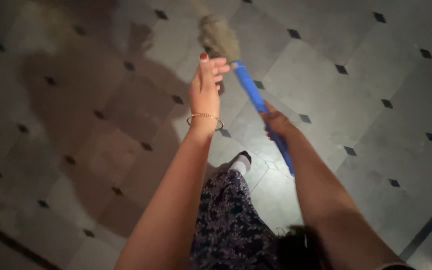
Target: The person sweeps the floor using a handheld broom and then gathers the debris into a red dustpan.
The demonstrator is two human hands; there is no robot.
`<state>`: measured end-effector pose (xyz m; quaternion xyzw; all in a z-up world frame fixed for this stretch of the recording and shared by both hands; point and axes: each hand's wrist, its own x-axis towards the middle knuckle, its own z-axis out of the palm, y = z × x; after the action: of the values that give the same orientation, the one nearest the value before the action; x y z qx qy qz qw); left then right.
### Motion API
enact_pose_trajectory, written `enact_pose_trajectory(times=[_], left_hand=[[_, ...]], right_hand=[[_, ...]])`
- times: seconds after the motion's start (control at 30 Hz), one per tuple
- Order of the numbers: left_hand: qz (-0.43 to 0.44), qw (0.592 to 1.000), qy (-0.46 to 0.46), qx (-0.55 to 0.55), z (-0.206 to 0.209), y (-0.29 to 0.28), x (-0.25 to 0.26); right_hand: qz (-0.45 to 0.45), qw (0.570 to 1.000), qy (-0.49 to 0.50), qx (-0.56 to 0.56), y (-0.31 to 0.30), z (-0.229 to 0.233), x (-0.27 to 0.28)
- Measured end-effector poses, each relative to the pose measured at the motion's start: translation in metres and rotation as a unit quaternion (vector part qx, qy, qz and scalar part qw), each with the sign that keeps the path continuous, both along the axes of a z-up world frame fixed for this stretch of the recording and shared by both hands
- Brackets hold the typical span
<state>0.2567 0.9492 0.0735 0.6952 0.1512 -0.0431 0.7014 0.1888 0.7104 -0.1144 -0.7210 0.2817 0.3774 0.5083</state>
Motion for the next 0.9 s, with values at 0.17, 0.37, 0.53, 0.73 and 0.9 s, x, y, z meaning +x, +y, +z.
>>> enact_pose_trajectory(times=[0.17,0.37,0.53,0.73,0.9], left_hand=[[-0.052,0.998,0.028,-0.003,-0.014,-0.066,0.051],[-0.12,0.992,0.035,0.009,-0.011,-0.137,0.119],[-0.145,0.988,0.046,0.007,-0.011,-0.174,0.15],[-0.152,0.986,0.073,-0.009,-0.009,-0.2,0.161],[-0.173,0.981,0.086,0.002,-0.002,-0.202,0.168]], right_hand=[[-0.1,0.991,0.008,-0.09,-0.156,0.016,-0.024],[-0.258,0.944,0.103,-0.177,-0.292,0.036,-0.11],[-0.325,0.913,0.075,-0.236,-0.323,0.059,-0.108],[-0.231,0.95,0.008,-0.21,-0.227,0.096,-0.07],[-0.316,0.919,0.193,0.135,-0.095,0.073,-0.027]])
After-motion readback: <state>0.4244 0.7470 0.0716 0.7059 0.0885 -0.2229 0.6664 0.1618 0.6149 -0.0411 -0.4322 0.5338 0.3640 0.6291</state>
